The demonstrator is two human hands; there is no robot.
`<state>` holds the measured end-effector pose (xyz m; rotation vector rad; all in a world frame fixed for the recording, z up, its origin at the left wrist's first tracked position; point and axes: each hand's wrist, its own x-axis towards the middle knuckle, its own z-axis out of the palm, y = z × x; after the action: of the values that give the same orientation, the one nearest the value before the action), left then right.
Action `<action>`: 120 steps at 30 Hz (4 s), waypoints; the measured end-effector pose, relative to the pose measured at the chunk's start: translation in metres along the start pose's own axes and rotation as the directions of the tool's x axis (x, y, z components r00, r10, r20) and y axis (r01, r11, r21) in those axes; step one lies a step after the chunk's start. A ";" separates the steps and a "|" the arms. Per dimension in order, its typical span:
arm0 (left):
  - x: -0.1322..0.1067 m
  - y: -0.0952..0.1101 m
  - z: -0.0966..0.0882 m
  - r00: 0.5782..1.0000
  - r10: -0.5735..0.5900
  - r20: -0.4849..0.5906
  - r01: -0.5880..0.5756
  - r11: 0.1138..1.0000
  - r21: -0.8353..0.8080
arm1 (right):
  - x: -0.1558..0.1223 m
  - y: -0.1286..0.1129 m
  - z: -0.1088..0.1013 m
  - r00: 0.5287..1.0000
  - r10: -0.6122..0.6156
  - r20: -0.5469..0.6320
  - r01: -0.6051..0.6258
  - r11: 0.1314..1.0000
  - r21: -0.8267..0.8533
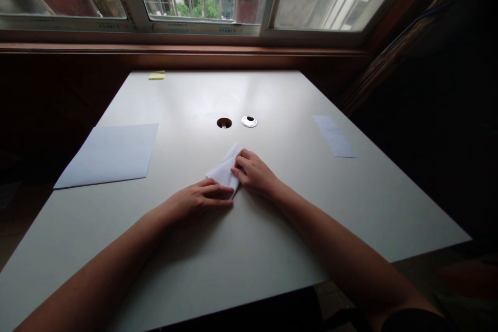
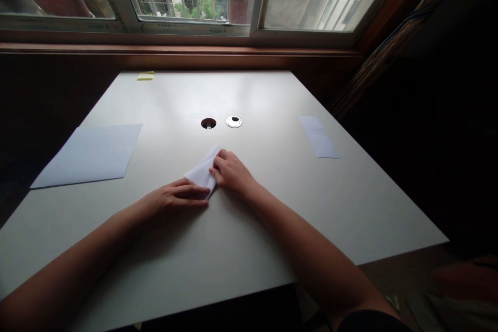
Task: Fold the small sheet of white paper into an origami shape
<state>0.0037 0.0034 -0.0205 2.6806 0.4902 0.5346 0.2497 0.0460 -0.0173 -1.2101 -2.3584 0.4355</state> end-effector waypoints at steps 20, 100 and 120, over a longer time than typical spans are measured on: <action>-0.001 -0.003 0.006 1.000 0.014 -0.019 -0.014 1.000 -0.019 | -0.003 -0.005 0.013 0.999 0.033 -0.023 -0.037 0.983 -0.180; -0.003 -0.004 -0.009 0.996 0.004 -0.085 0.005 0.994 0.108 | -0.003 0.010 0.010 0.985 -0.149 -0.082 0.141 0.985 -0.097; 0.001 0.003 -0.004 0.999 0.042 0.001 -0.041 0.998 -0.053 | 0.001 0.023 -0.013 0.988 -0.056 0.141 0.026 0.978 0.208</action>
<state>0.0035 0.0021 -0.0160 2.6459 0.4148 0.5486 0.2716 0.0612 -0.0171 -1.0642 -2.3846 0.7573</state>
